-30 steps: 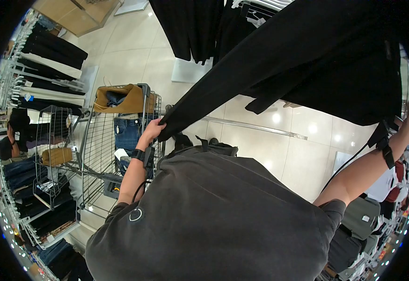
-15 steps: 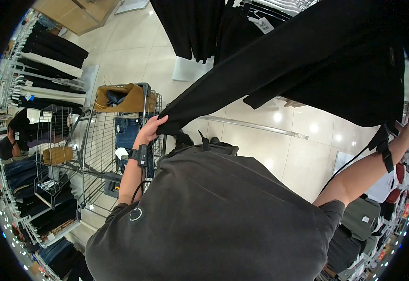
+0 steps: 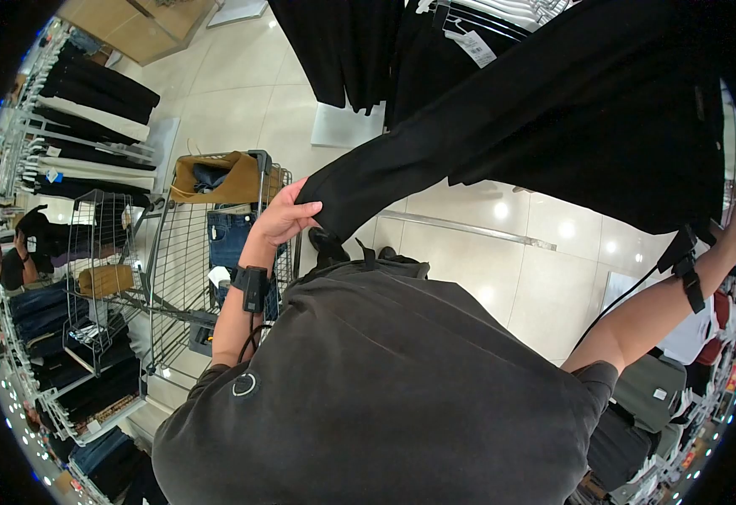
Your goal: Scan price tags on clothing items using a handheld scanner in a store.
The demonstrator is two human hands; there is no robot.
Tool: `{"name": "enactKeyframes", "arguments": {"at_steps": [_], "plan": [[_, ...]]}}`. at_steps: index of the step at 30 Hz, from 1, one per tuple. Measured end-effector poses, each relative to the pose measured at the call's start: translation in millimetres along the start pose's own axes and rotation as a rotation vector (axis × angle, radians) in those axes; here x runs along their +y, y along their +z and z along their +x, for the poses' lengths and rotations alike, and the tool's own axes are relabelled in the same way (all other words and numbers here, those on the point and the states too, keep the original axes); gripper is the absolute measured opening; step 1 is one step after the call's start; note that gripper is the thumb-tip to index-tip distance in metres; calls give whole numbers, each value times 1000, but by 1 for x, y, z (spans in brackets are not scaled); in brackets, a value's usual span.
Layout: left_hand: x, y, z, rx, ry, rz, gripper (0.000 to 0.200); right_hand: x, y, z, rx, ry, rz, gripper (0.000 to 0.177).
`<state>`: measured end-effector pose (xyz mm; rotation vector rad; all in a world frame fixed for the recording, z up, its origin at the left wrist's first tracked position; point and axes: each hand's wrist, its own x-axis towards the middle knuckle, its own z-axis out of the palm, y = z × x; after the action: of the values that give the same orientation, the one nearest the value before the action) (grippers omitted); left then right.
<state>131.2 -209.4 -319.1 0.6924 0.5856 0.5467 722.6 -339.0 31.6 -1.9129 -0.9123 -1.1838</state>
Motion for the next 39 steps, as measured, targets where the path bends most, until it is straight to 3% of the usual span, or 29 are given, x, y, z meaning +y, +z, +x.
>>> {"name": "enactKeyframes", "arguments": {"at_steps": [9, 19, 34, 36, 38, 39], "plan": [[7, 10, -1, -136, -5, -87, 43, -7, -7, -7, 18, -12, -4, 30], [12, 15, -4, -111, 121, -143, 42, -23, -13, -9, -17, 7, 34, 28], [6, 4, -6, -70, 136, -126, 41, -53, -29, -11, -35, -193, 232, 21], [4, 2, -6, -70, 130, -132, 41, -11, -5, 9, -27, 121, 121, 22], [4, 4, -7, -54, 131, -144, 40, -13, -5, 9, -19, 112, 129, 22], [4, 6, -7, -50, 130, -150, 40, -45, -21, -6, -14, -54, 188, 22]]}}
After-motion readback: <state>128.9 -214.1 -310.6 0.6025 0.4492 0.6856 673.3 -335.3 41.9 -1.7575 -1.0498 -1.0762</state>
